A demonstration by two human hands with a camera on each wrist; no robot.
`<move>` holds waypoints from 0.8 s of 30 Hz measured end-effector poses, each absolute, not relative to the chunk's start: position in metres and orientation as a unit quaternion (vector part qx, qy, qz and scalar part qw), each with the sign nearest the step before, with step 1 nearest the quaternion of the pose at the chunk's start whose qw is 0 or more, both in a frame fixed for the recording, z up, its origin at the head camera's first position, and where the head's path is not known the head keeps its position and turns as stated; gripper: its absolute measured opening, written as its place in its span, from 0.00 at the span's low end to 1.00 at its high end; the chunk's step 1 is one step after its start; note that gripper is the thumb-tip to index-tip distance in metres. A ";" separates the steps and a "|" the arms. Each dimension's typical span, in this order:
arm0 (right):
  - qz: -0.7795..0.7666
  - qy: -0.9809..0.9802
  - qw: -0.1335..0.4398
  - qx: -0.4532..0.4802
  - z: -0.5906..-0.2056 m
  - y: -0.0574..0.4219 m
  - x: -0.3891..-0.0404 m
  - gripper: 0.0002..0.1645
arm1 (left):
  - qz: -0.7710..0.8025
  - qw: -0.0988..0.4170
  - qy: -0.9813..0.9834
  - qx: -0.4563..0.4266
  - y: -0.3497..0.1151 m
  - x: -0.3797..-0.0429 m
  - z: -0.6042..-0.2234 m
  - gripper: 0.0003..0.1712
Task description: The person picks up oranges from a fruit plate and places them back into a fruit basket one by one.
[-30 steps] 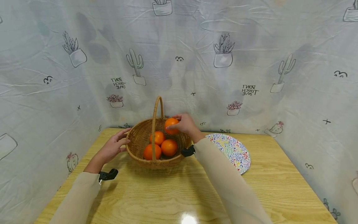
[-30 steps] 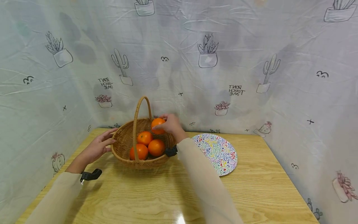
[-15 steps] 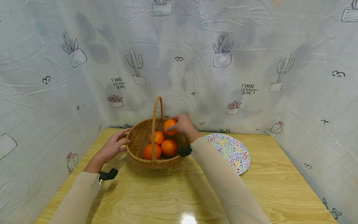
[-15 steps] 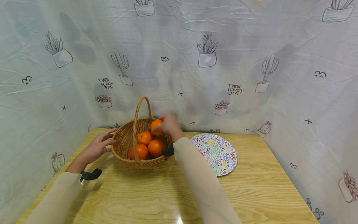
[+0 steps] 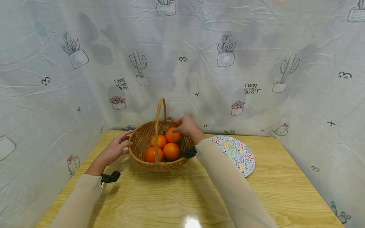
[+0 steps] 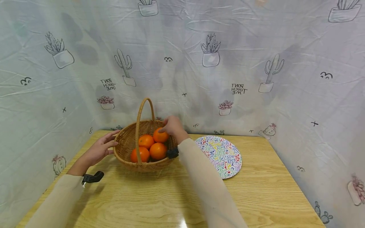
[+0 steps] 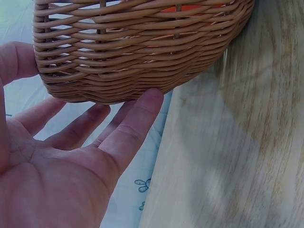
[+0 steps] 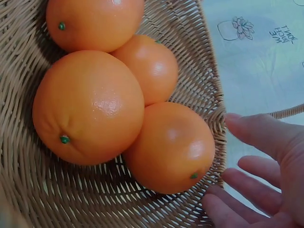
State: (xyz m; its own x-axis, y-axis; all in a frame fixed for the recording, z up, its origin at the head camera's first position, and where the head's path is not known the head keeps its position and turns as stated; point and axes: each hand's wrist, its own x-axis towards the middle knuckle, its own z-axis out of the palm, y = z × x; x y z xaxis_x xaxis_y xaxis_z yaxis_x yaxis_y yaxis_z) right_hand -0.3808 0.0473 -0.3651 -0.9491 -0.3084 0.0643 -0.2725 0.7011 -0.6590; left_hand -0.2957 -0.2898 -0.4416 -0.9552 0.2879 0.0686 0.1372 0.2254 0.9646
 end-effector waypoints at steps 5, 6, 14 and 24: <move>-0.371 0.913 0.018 -0.167 -0.365 0.056 -0.381 0.28 | 0.600 0.060 0.787 0.135 -0.288 -0.295 -0.440 0.39; -0.376 0.911 0.019 -0.168 -0.364 0.058 -0.380 0.28 | 0.596 0.059 0.789 0.134 -0.288 -0.295 -0.440 0.39; -0.434 0.884 0.028 -0.170 -0.360 0.091 -0.373 0.29 | 0.536 0.039 0.835 0.119 -0.284 -0.295 -0.433 0.39; -0.488 0.857 -0.007 -0.167 -0.359 0.156 -0.360 0.26 | 0.400 -0.048 0.908 0.115 -0.277 -0.293 -0.419 0.38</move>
State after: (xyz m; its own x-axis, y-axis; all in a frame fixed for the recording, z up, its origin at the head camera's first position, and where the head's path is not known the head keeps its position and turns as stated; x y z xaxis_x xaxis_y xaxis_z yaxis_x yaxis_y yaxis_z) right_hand -0.3605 0.1561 -0.3592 -0.9440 -0.2793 0.1758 -0.2938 0.4686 -0.8331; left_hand -0.2932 -0.2768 -0.4193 -0.9691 0.1702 0.1785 0.2466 0.6532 0.7159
